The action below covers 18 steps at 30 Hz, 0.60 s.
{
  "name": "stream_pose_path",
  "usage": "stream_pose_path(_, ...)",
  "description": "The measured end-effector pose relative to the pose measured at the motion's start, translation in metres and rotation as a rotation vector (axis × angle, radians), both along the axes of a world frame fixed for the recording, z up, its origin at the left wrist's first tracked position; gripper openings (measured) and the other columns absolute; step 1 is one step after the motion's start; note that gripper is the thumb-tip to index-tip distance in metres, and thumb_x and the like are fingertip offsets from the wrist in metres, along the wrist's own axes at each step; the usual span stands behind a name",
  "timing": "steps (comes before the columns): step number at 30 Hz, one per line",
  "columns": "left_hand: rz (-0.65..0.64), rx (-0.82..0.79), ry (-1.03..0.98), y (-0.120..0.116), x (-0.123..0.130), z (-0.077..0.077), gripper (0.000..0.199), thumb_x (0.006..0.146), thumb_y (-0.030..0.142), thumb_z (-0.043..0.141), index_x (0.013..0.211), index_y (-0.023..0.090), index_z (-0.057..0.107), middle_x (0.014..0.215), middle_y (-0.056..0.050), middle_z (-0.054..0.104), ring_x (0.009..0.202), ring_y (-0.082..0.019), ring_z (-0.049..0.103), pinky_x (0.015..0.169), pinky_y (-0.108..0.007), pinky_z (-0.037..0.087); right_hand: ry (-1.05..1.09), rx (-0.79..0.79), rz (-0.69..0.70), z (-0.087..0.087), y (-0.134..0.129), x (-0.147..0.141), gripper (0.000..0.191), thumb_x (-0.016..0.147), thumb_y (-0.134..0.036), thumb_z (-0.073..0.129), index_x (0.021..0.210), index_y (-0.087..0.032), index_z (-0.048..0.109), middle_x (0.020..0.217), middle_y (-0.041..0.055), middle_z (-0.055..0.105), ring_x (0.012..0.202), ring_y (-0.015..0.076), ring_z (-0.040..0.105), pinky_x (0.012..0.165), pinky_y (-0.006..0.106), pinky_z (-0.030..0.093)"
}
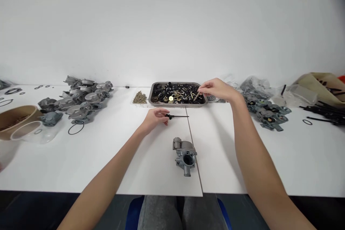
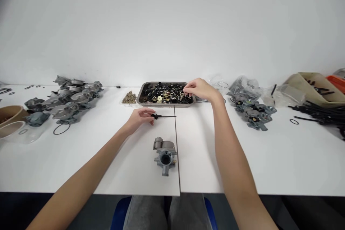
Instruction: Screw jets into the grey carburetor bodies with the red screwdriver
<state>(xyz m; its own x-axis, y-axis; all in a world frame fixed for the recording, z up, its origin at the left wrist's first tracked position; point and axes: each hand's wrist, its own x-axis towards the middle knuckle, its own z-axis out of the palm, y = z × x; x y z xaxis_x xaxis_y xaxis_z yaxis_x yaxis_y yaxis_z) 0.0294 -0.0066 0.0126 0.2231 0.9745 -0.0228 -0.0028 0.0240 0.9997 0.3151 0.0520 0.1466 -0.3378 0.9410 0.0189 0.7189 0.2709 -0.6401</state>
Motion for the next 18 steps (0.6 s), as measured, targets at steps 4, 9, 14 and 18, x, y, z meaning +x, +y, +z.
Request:
stream_pose_path(4,0.017,0.008,0.018,0.0,0.0,0.002,0.037,0.066,0.028,0.077,0.097,0.012,0.066,0.073,-0.002,0.064,0.059,-0.013,0.065,0.067,-0.029,0.053,-0.033,0.081,-0.066,-0.005,0.005,0.008,0.024,0.081,-0.031,0.061,0.086,-0.012,0.072,0.075,0.0054,0.069,0.064,0.0127,0.056,0.058,0.025,0.037)
stream_pose_path(9,0.031,-0.002,0.03,-0.005,0.002,0.01,0.036,0.065,0.029,0.076,0.096,0.012,0.066,0.069,-0.001,0.064,0.054,-0.012,0.061,0.061,-0.028,0.052,-0.104,0.08,-0.092,-0.014,0.012,0.012,0.023,0.082,-0.031,0.059,0.087,-0.013,0.073,0.072,0.0046,0.07,0.065,0.0138,0.057,0.06,0.026,0.038)
stream_pose_path(14,0.046,-0.022,-0.005,-0.004,0.003,0.009,0.027,0.066,0.023,0.07,0.09,0.011,0.067,0.06,-0.002,0.063,0.054,-0.013,0.06,0.063,-0.03,0.051,-0.071,0.112,-0.096,-0.017,0.013,0.007,0.025,0.082,-0.033,0.059,0.085,-0.013,0.073,0.076,0.0059,0.07,0.068,0.0146,0.059,0.063,0.026,0.041)
stream_pose_path(18,0.064,-0.056,-0.226,-0.003,0.002,0.008,0.014,0.059,0.013,0.066,0.072,0.01,0.065,0.081,-0.008,0.068,0.057,-0.011,0.057,0.058,-0.029,0.046,0.133,0.045,0.177,-0.015,-0.001,-0.028,0.032,0.084,-0.041,0.059,0.088,-0.013,0.073,0.078,0.0062,0.07,0.068,0.0141,0.06,0.061,0.025,0.043)
